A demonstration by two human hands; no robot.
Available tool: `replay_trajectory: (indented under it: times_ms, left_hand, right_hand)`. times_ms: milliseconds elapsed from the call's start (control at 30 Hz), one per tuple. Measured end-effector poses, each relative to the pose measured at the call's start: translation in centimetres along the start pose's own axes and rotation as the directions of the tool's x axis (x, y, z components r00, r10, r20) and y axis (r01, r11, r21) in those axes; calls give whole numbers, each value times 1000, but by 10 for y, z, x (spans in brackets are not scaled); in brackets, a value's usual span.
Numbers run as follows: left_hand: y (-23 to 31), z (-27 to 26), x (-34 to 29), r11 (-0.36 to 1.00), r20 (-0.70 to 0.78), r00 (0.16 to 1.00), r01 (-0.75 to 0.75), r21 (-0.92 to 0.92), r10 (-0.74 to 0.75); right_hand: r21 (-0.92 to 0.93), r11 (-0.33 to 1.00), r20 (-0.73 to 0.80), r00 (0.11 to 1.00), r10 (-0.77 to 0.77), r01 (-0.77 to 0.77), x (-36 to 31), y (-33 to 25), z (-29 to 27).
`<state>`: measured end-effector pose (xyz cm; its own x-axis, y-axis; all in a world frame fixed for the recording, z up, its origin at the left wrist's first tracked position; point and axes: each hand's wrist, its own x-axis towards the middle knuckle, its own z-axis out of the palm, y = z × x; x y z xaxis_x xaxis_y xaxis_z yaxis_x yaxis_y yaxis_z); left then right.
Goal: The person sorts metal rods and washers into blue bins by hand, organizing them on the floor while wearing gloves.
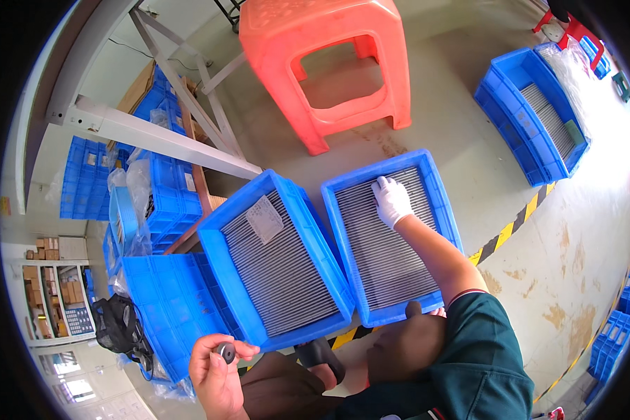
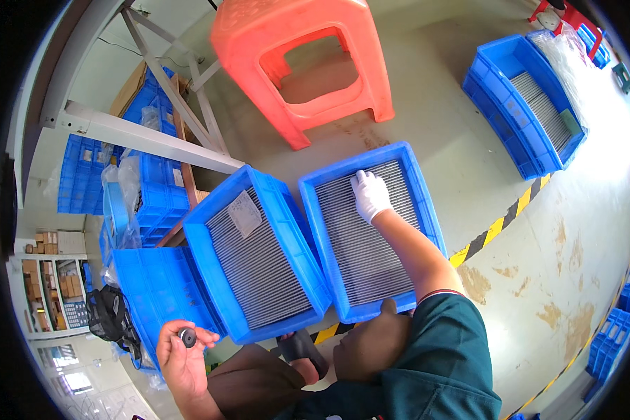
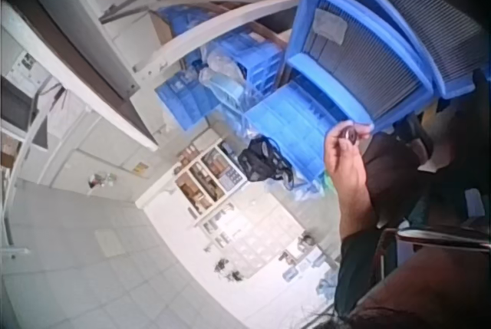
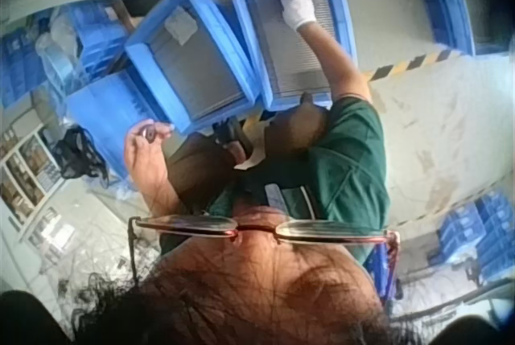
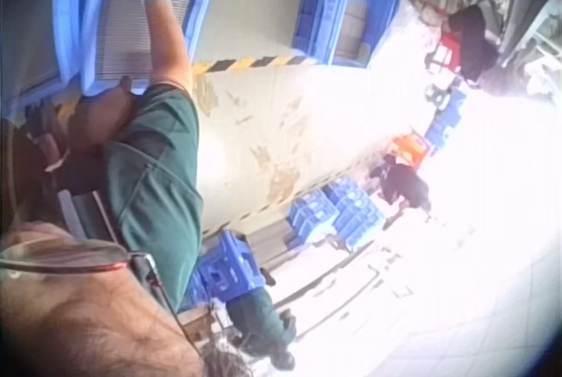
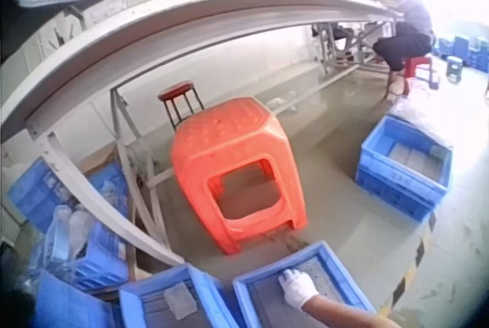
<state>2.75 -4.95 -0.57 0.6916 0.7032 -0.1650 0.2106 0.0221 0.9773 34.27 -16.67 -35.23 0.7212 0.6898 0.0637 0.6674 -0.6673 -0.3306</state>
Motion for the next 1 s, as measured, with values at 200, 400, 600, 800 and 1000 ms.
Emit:
replay_trajectory:
  times_ms: [200, 400, 600, 800, 1000]
  left_hand:
    - [2, -2, -2, 999, 41, 999, 8, -32, -7]
    - [8, -16, -4, 991, -25, 998, -63, -115, 61]
    - [12, -49, -23, 948, -225, 964, -196, -251, 139]
    - [12, -67, -33, 910, -219, 962, -231, -346, 161]
    - [10, -83, -38, 894, -252, 954, -249, -372, 161]
  right_hand:
    - [-64, 996, -41, 997, -61, 58, -15, -2, 5]
    - [-70, 992, 99, 991, -93, 100, 4, 4, -35]
    - [172, 929, -271, 922, -275, 328, 33, -68, -95]
    - [118, 820, 133, 809, -572, 560, 45, -182, -131]
    - [-451, 337, 625, 562, -542, 827, 36, -219, -77]
